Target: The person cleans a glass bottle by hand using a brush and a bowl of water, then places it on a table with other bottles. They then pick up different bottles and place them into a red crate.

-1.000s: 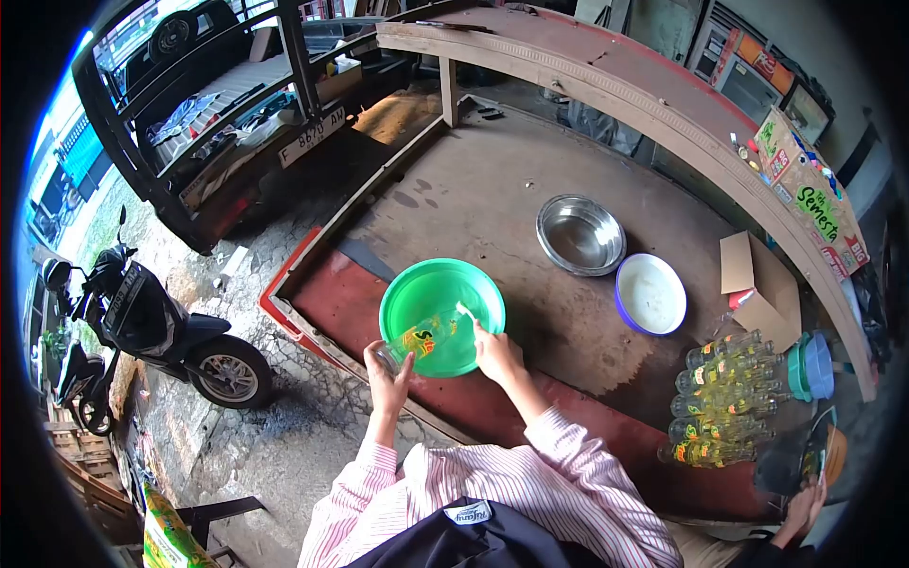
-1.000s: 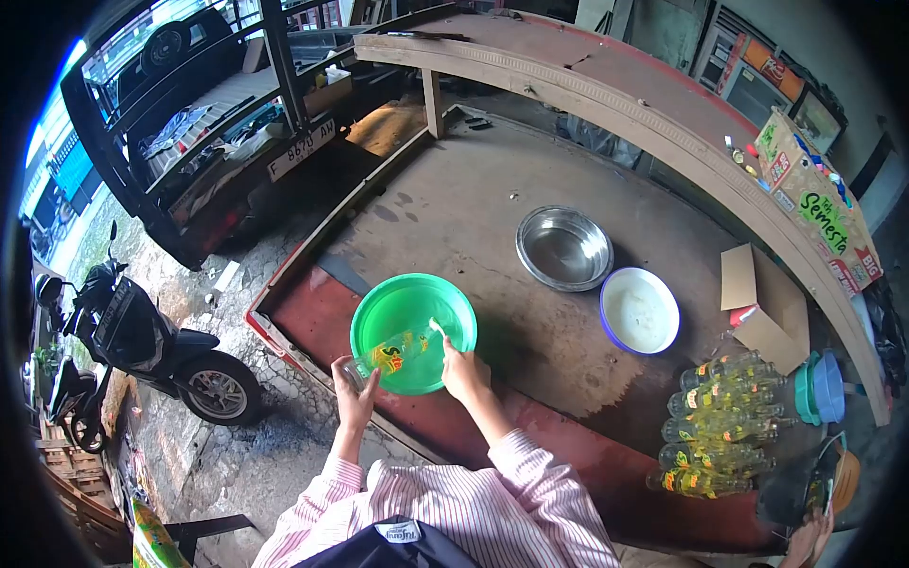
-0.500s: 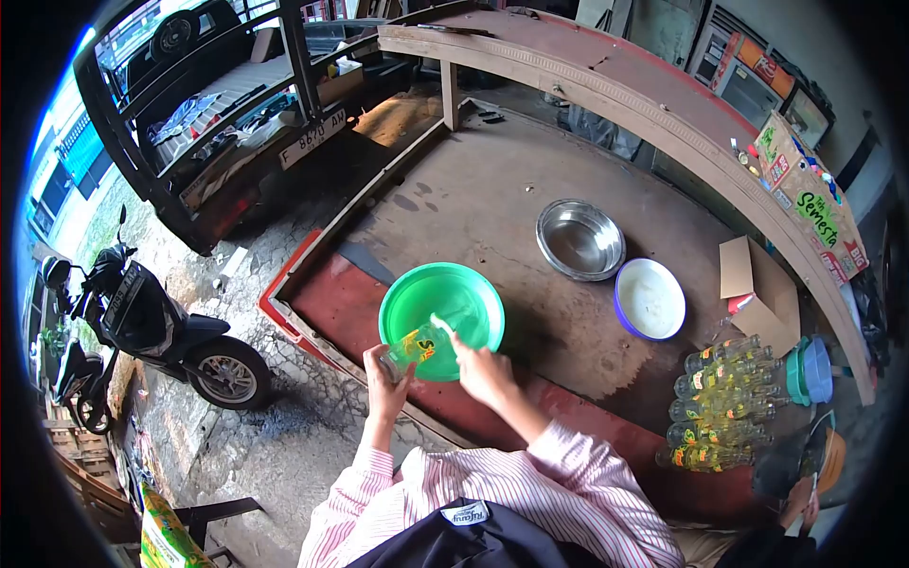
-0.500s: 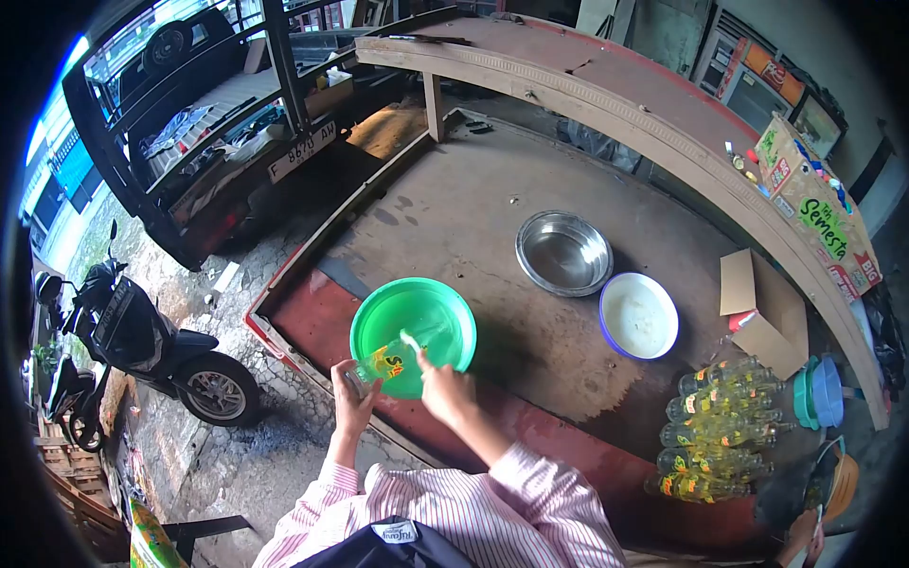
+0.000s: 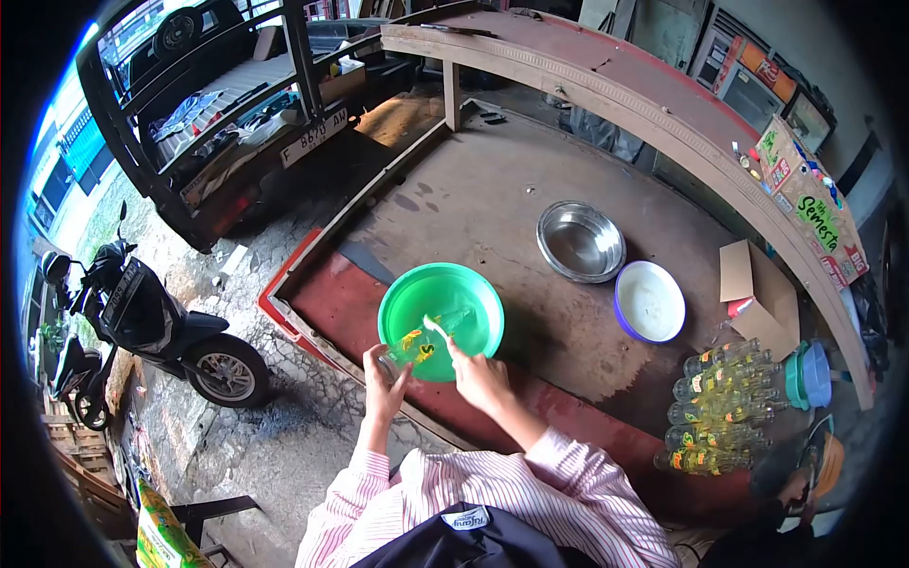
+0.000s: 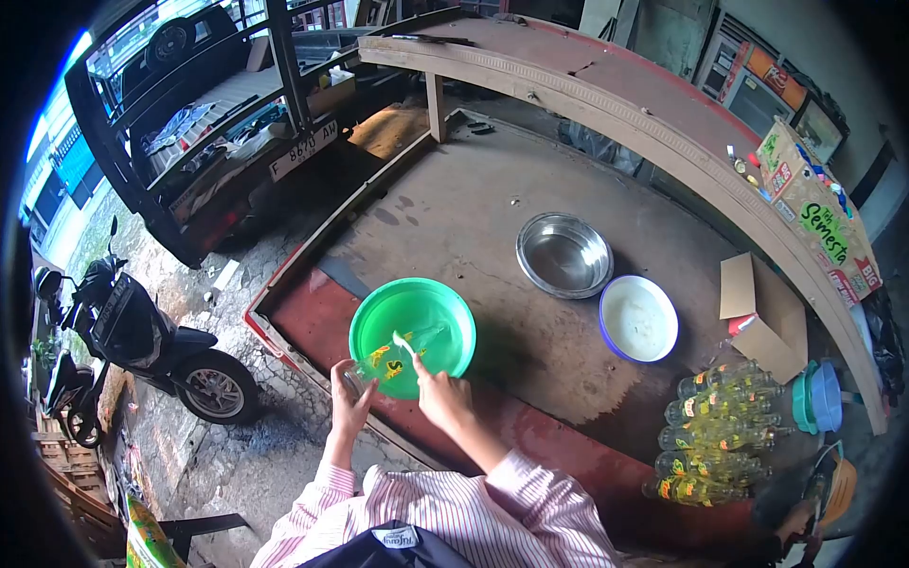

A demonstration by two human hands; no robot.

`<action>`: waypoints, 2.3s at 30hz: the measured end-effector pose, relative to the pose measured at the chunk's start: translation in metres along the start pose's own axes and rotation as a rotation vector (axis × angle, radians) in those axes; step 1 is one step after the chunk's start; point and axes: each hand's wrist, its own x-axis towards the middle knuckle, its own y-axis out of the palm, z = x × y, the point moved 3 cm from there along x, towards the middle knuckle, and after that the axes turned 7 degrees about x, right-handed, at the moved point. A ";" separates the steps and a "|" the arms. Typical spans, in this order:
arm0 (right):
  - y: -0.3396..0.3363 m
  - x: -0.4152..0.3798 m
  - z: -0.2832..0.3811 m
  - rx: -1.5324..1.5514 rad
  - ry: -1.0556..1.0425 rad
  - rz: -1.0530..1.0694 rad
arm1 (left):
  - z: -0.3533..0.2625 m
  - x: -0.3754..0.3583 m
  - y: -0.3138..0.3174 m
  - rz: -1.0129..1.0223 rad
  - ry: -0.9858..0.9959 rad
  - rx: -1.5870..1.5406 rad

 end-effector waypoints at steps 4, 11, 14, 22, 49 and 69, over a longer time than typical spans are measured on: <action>0.002 0.035 -0.038 -0.132 0.167 -0.054 | -0.014 0.001 -0.007 0.024 0.141 0.108; -0.009 -0.009 -0.005 -0.016 -0.004 -0.033 | -0.029 -0.004 -0.007 0.028 0.240 0.040; 0.000 0.020 -0.043 -0.046 0.159 -0.004 | -0.027 -0.006 -0.006 0.012 0.073 -0.135; 0.003 -0.014 -0.002 0.017 -0.071 -0.063 | -0.015 0.001 -0.004 0.064 0.303 0.093; 0.004 0.014 -0.050 -0.102 0.100 -0.090 | -0.019 -0.006 -0.007 0.119 0.066 0.158; 0.003 -0.040 0.006 -0.064 0.007 0.078 | -0.018 0.002 -0.017 0.134 0.218 0.195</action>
